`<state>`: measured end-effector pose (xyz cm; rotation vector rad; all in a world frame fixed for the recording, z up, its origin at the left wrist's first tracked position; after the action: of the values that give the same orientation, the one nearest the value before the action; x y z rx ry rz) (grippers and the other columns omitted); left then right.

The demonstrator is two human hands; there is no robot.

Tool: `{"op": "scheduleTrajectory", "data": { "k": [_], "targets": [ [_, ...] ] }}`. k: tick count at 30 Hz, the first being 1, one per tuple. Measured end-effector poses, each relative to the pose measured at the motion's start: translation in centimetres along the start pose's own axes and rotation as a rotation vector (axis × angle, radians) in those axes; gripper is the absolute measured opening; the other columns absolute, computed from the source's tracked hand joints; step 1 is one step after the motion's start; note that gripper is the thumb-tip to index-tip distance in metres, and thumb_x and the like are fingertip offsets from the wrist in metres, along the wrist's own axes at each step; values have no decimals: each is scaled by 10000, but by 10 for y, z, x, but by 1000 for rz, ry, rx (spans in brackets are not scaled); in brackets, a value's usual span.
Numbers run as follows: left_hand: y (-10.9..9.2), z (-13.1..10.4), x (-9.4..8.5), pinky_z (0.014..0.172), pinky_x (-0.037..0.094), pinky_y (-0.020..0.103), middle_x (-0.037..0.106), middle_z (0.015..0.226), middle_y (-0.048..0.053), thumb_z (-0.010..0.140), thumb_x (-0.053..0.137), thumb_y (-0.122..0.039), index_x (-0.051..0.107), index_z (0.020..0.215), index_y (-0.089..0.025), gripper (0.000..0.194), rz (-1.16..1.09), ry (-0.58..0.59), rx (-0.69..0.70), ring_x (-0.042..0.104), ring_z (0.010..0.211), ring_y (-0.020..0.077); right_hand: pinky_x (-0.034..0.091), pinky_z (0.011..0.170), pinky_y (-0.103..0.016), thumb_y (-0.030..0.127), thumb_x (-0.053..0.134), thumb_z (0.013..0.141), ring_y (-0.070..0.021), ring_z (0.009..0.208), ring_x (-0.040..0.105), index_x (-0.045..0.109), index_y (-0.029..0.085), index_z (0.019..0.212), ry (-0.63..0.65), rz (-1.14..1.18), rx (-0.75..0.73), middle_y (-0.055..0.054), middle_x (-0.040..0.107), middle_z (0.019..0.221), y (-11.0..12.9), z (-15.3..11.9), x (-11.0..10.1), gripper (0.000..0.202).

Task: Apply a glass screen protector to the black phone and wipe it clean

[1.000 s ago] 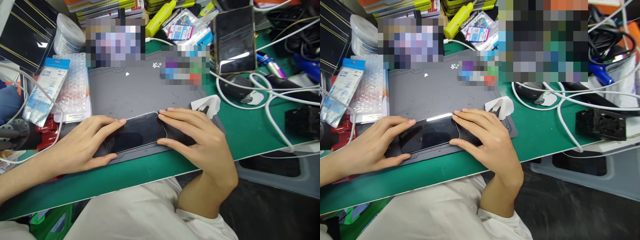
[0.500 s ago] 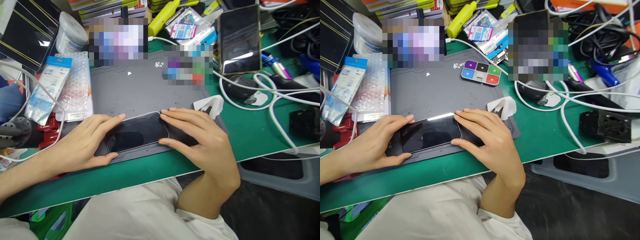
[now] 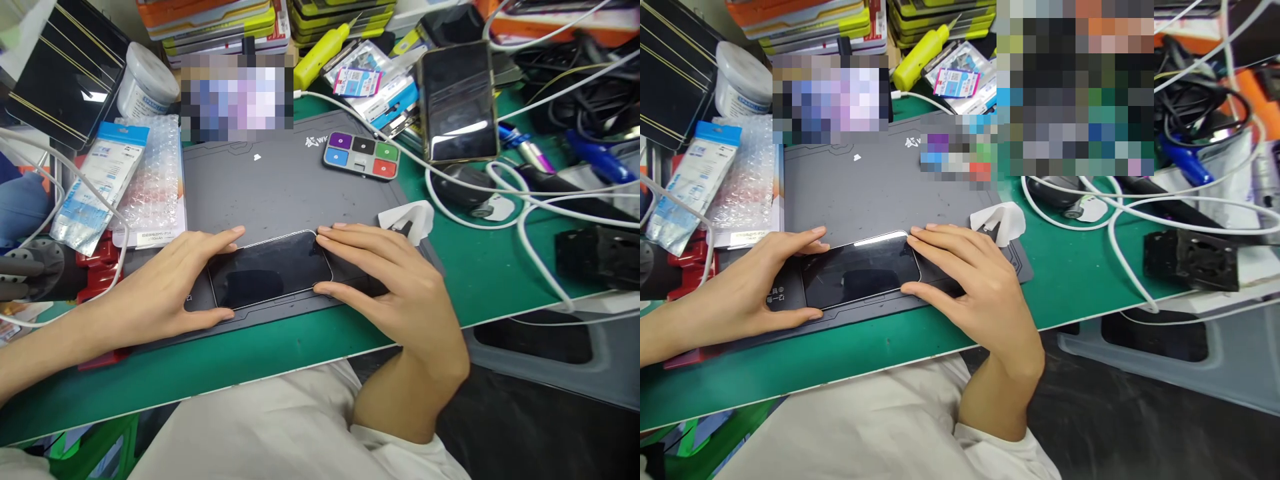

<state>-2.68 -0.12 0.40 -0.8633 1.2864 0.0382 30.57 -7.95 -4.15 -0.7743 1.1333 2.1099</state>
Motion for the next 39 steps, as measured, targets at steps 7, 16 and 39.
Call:
{"op": "scheduleTrajectory", "data": {
  "k": [7, 16, 39],
  "targets": [
    [-3, 0, -2, 1213, 615, 498, 672, 1658, 182, 1157, 723, -544, 305, 1846, -275, 850, 51, -2, 31, 697, 1473, 341, 657, 1225, -578, 373, 874, 1088, -358, 1429, 796, 768, 322, 1559, 6, -3, -6, -102, 853, 1496, 0, 1, 0, 485],
    [-2, -2, 3, 1203, 623, 480, 682, 1631, 214, 1166, 708, -507, 327, 1836, -209, 826, 131, -36, 98, 707, 1432, 341, 659, 1219, -584, 399, 863, 1095, -364, 1441, 790, 769, 330, 1558, 10, -12, -12, -100, 848, 1506, -3, 0, 1, 477],
    [3, -8, 8, 1221, 631, 591, 674, 1588, 220, 1147, 729, -500, 92, 1923, -288, 1026, 186, -109, 118, 707, 1445, 383, 632, 1306, -512, 364, 727, 1175, -281, 1453, 779, 836, 177, 1374, -6, 43, -327, -143, 863, 1470, 94, 24, 39, 294]
  ]
}}
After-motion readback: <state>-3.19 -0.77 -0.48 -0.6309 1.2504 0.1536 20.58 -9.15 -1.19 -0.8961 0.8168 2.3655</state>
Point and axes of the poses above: each hand's wrist, its own z-axis towards the middle knuckle, its own x-axis out of the palm, y = z × x, the point moved 2 cm from there along z, towards the middle knuckle
